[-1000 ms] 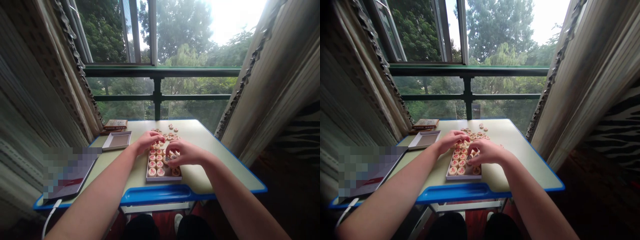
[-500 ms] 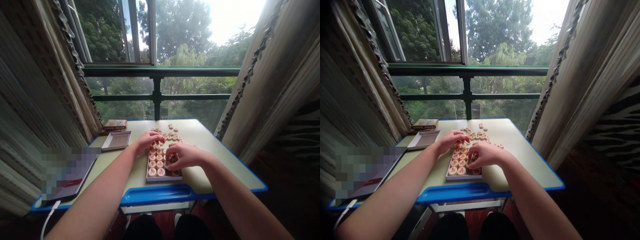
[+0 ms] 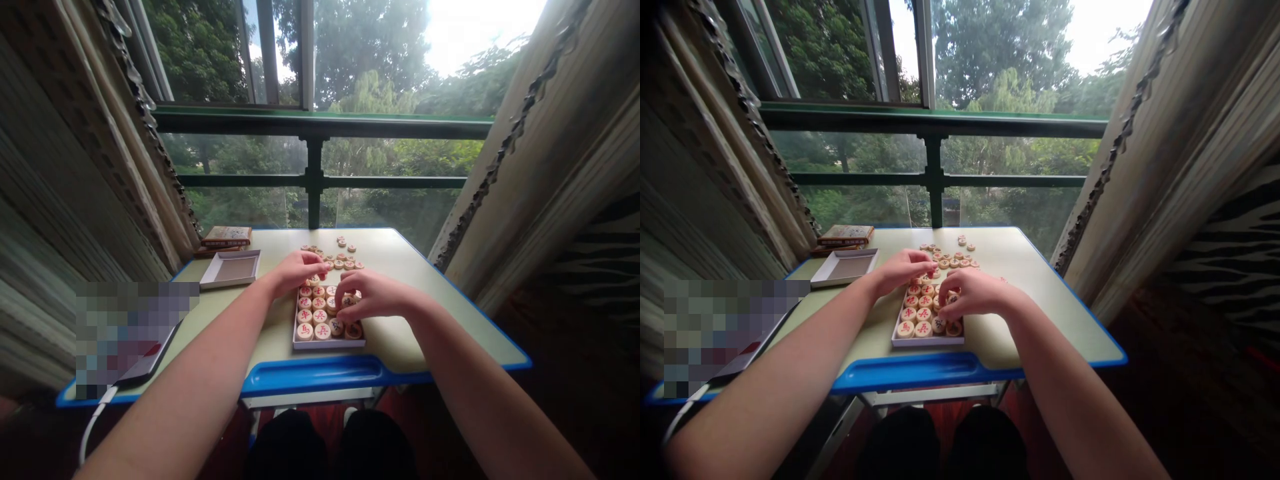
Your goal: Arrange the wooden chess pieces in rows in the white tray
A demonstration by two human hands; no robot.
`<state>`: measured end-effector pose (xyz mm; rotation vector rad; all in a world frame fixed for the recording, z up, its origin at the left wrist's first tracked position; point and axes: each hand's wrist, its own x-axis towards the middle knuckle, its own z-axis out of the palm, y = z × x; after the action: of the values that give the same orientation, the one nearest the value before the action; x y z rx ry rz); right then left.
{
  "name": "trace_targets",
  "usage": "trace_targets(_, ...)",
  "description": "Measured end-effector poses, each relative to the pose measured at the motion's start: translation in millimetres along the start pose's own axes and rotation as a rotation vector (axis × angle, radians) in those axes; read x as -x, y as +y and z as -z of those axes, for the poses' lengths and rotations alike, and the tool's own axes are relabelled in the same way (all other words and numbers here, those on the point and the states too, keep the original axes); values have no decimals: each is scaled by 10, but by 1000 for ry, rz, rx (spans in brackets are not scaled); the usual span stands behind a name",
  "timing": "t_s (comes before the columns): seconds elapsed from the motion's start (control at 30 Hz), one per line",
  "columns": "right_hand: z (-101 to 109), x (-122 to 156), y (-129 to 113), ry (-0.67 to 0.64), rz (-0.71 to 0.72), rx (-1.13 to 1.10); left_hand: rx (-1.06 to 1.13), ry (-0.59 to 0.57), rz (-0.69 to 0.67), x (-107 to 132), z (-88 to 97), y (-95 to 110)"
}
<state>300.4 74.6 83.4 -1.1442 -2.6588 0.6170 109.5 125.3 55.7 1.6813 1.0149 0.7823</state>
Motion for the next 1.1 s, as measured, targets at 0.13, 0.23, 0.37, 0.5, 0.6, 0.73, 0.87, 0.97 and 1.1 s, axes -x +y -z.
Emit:
trace_targets(0.13, 6, -5, -13, -52, 55, -1, -15, 29, -30, -17, 24, -21)
trace_targets(0.23, -11, -20, -39, -67, 103, 34, -21, 19, -51, -33, 30, -37)
trace_targets(0.37, -77, -34, -71, -61, 121, 53, -7, 7, -47, -39, 13, -26)
trace_targets(0.5, -146, -30, -113, -17, 81, 103, -12, 20, -42, -33, 6, 6)
trace_targets(0.6, -153, -33, -153, -1, -10, 167, -6, 25, -41, -35, 8, 16)
trace_targets(0.73, -130, -67, -181, -20, -65, 224, -3, 19, -25, -39, -8, 25)
trace_targets(0.87, -122, -107, -174, -39, -62, 261, -10, 9, 1, -33, -36, 42)
trace_targets(0.97, -123, -107, -164, -51, -43, 243, -13, 19, -5, -30, -40, 45)
trace_targets(1.1, -125, -63, -159, -41, 3, 178, 10, 9, 0, -36, -21, 21)
